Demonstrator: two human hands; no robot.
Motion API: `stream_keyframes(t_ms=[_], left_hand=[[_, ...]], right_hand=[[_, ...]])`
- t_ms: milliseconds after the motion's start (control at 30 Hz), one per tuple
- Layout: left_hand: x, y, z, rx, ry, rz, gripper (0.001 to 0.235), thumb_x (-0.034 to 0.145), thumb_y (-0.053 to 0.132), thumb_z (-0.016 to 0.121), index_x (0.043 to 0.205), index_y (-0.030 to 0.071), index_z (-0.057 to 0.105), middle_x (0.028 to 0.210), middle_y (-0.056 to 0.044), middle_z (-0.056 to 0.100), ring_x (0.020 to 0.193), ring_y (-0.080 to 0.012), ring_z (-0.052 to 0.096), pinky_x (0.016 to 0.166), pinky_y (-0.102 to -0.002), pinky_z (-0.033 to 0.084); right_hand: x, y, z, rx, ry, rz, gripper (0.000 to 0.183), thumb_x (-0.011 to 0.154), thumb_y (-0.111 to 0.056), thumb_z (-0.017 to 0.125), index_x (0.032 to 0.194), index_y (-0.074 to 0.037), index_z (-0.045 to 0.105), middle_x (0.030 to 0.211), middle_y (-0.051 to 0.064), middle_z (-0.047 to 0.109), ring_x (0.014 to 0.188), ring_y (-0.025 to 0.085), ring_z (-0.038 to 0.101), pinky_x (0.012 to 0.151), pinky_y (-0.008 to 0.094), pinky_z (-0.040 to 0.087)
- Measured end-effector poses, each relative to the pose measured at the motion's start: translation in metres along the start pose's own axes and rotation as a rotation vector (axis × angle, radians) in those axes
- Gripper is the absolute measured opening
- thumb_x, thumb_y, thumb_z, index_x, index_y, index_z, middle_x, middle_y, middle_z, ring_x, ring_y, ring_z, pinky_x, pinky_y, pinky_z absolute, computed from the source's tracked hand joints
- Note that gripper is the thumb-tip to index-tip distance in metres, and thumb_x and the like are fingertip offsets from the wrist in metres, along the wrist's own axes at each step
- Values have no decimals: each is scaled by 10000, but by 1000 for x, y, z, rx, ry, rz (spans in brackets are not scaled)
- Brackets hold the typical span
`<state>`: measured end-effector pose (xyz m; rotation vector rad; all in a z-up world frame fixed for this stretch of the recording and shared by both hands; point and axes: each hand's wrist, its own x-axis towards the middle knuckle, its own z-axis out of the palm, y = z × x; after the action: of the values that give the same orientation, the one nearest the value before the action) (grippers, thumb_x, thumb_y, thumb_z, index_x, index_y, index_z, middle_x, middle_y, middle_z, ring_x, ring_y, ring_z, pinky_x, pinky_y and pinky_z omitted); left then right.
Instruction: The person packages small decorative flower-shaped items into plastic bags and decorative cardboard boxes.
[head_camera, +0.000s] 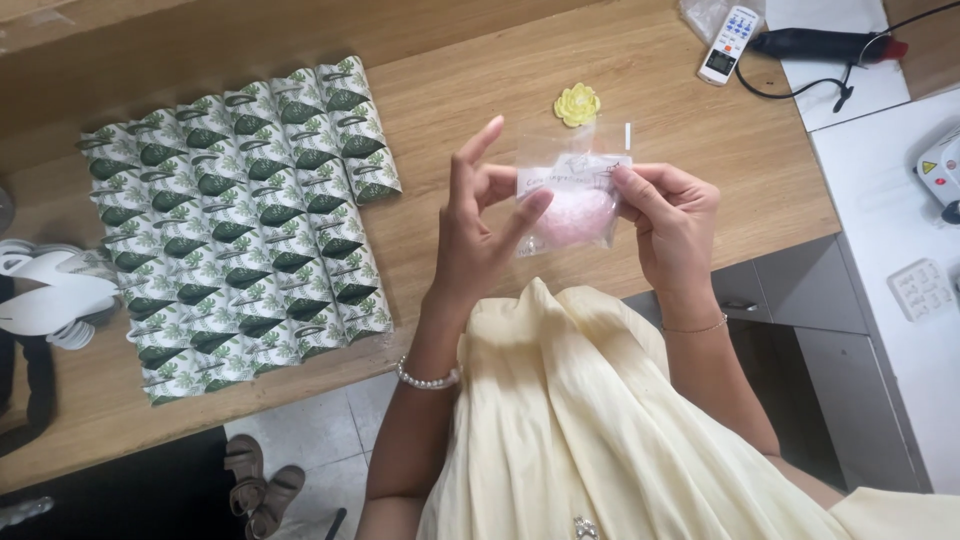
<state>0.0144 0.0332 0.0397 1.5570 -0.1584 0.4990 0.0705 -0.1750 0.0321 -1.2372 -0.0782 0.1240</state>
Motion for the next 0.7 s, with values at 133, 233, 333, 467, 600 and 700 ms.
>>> stream_keyframes(t_ms=[133,233,333,467,600,700], left_hand=[[3,-6,-2,233,-66,-46,571,1012,240,735,1519,146,488,917,-34,725,915,-99,760,844,-301,623],[-1,-10,0,244,-15,148,344,1023,212,743,1355,194,655,1154,-46,771,935,-108,764,860,-301,645],[-2,-7,2,364,103,141,240,964,173,778,1198,144,735,1015,-35,777,859,-119,766,759,-302,591],[-6,-3,3,391,195,150,208,947,136,794,1151,125,759,954,-52,758,850,-153,749,739,-307,580],[-10,0,0,492,255,121,205,920,132,802,1117,92,759,930,-65,747,811,-178,735,693,-314,571],[-13,3,0,586,268,104,148,921,121,808,1041,63,742,914,-77,732,792,-203,716,671,-338,555]], right_hand=[[1,0,-7,-23,-26,-29,92,1020,-6,695,1061,69,731,954,128,748,839,143,725,779,282,628],[-2,-1,-10,50,-19,-6,103,1036,-19,673,1053,64,732,960,128,746,838,151,728,777,285,624],[0,1,-7,101,-24,-44,107,1052,-12,666,1062,67,737,972,119,737,858,145,712,824,292,626],[6,8,-2,153,-27,-44,100,1020,-7,677,1058,65,736,1005,122,751,887,132,705,840,249,594],[10,17,-4,32,-43,-70,99,1028,-5,703,1073,71,749,957,94,736,849,107,669,770,224,538],[16,23,-4,-5,-68,-81,92,1013,13,714,1072,75,744,955,111,739,859,122,668,773,226,520]])
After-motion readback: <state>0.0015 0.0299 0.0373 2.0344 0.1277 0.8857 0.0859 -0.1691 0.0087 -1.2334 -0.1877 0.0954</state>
